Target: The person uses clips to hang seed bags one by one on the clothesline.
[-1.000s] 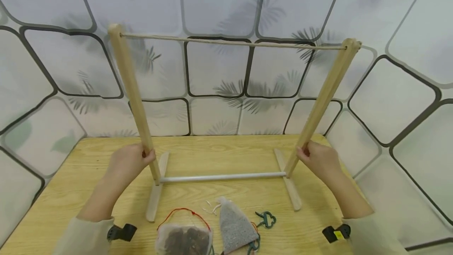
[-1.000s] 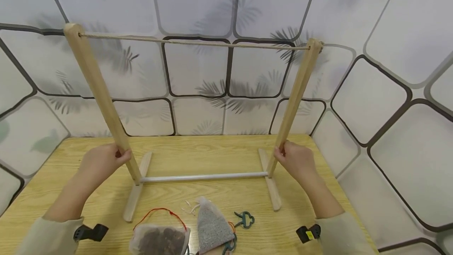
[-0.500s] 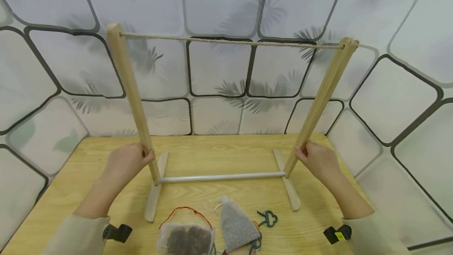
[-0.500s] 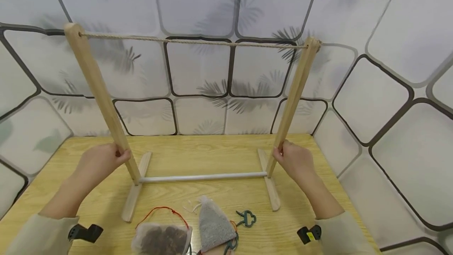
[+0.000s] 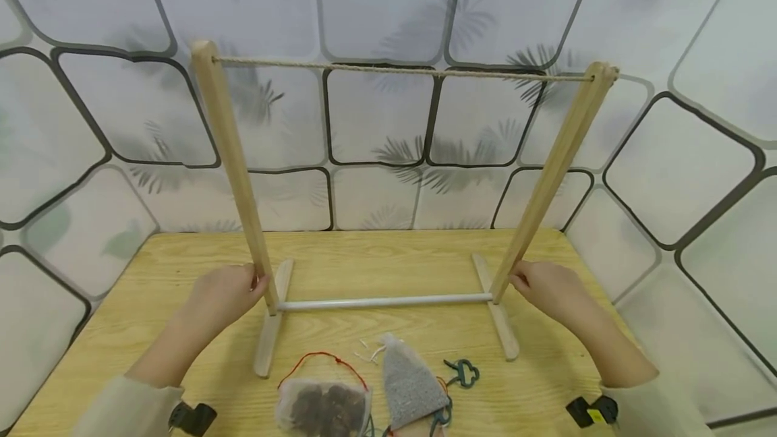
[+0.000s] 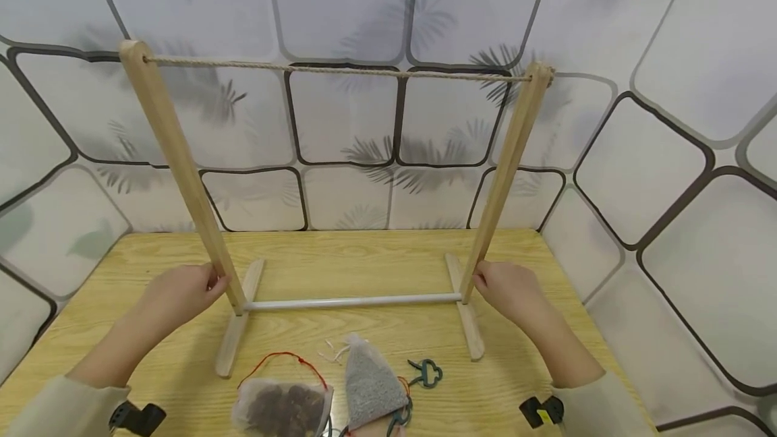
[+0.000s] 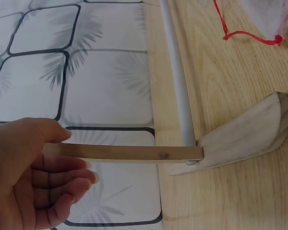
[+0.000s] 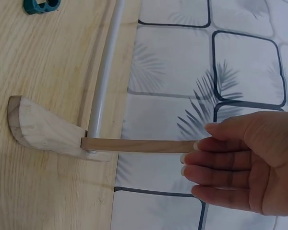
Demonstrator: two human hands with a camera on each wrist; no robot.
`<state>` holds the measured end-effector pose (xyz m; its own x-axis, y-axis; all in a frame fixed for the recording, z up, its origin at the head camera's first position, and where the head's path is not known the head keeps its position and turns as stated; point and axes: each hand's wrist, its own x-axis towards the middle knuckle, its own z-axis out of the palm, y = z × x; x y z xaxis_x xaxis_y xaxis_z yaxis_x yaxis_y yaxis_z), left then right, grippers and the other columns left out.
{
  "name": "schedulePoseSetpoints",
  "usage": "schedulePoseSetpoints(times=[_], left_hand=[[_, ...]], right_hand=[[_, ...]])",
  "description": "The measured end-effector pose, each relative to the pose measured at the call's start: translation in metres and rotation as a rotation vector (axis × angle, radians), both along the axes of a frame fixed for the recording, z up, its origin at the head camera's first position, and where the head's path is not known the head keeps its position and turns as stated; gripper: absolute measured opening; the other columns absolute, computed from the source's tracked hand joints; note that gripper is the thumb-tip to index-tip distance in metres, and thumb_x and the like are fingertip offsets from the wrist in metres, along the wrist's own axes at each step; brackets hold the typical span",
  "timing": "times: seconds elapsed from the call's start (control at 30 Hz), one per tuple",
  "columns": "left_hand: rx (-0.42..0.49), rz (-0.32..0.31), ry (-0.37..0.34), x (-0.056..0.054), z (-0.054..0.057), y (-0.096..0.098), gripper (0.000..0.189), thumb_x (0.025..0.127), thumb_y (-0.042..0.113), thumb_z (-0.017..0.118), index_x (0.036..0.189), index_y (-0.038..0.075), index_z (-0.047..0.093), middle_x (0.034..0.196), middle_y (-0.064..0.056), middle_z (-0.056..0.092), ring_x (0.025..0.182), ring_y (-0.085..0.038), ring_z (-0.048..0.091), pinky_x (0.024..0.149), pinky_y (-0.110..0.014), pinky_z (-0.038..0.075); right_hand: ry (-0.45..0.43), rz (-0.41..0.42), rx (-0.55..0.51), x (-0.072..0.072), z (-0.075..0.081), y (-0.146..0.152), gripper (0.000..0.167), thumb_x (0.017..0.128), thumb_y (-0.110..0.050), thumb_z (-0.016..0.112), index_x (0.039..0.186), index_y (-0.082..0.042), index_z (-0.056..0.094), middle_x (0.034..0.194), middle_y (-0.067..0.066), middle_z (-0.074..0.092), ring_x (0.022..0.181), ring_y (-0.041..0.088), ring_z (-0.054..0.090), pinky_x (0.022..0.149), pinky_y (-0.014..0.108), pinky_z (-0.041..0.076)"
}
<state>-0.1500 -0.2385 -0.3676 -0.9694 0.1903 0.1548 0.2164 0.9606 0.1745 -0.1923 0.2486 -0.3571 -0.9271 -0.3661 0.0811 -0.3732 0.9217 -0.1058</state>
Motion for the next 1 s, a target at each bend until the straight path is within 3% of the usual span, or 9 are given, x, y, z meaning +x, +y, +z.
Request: schedulePoseSetpoints(times=[0.13, 0.27, 0.4, 0.57, 0.73, 0.87, 1.0], left_hand=[[-0.036, 0.001, -0.129, 0.004, 0.002, 0.001, 0.036, 0.093, 0.024, 0.057, 0.060, 0.011, 0.049, 0.048, 0.002, 0.038, 0.042, -0.011, 0.032, 0.039, -0.024, 0.025], [-0.003, -0.024, -0.342, 0.006, 0.004, 0.005, 0.034, 0.092, 0.029, 0.059, 0.064, 0.009, 0.056, 0.052, 0.002, 0.038, 0.045, -0.011, 0.031, 0.041, -0.023, 0.025], [0.163, -0.059, -0.544, 0.002, 0.004, 0.010, 0.033, 0.091, 0.030, 0.060, 0.066, 0.008, 0.062, 0.050, 0.003, 0.040, 0.045, -0.009, 0.030, 0.043, -0.022, 0.025], [0.405, -0.083, -0.734, -0.004, -0.001, 0.013, 0.037, 0.092, 0.029, 0.060, 0.063, 0.006, 0.059, 0.057, -0.003, 0.056, 0.049, -0.010, 0.045, 0.046, -0.023, 0.036], [0.483, -0.117, -0.847, -0.011, -0.010, 0.012, 0.035, 0.093, 0.031, 0.059, 0.078, 0.000, 0.066, 0.068, -0.008, 0.066, 0.059, -0.019, 0.064, 0.053, -0.029, 0.054], [0.519, -0.163, -0.931, -0.020, -0.021, 0.012, 0.037, 0.092, 0.033, 0.061, 0.089, -0.003, 0.068, 0.072, -0.010, 0.069, 0.065, -0.020, 0.068, 0.059, -0.032, 0.057], [0.569, -0.164, -1.002, -0.027, -0.036, 0.017, 0.036, 0.090, 0.032, 0.064, 0.094, -0.003, 0.069, 0.075, -0.011, 0.071, 0.065, -0.017, 0.069, 0.061, -0.032, 0.057]], right_hand=[[-0.040, 0.060, -0.009, 0.000, -0.005, -0.005, 0.010, 0.090, -0.013, 0.061, 0.086, -0.007, 0.067, 0.057, -0.006, 0.048, 0.048, 0.008, 0.037, 0.045, 0.024, 0.030], [-0.107, 0.141, -0.038, -0.001, -0.010, -0.011, 0.005, 0.087, -0.007, 0.062, 0.083, -0.005, 0.065, 0.067, -0.002, 0.058, 0.057, 0.008, 0.048, 0.049, 0.025, 0.039], [-0.189, 0.226, -0.037, 0.000, -0.017, -0.018, 0.003, 0.087, -0.007, 0.064, 0.084, -0.006, 0.064, 0.073, -0.001, 0.061, 0.064, 0.009, 0.054, 0.055, 0.026, 0.046], [-0.249, 0.282, 0.003, 0.001, -0.026, -0.026, 0.008, 0.085, -0.012, 0.068, 0.087, -0.005, 0.064, 0.075, -0.002, 0.060, 0.067, 0.009, 0.054, 0.058, 0.027, 0.047], [-0.341, 0.301, -0.009, 0.002, -0.036, -0.032, 0.012, 0.083, -0.012, 0.072, 0.088, -0.004, 0.064, 0.077, -0.002, 0.058, 0.069, 0.011, 0.054, 0.060, 0.029, 0.047], [-0.400, 0.330, -0.024, 0.003, -0.041, -0.039, 0.011, 0.082, -0.008, 0.071, 0.088, -0.003, 0.063, 0.076, -0.002, 0.056, 0.068, 0.010, 0.051, 0.060, 0.028, 0.046], [-0.436, 0.368, 0.003, 0.007, -0.044, -0.048, 0.012, 0.079, -0.007, 0.072, 0.085, -0.004, 0.062, 0.075, -0.003, 0.054, 0.065, 0.008, 0.047, 0.059, 0.026, 0.044]])
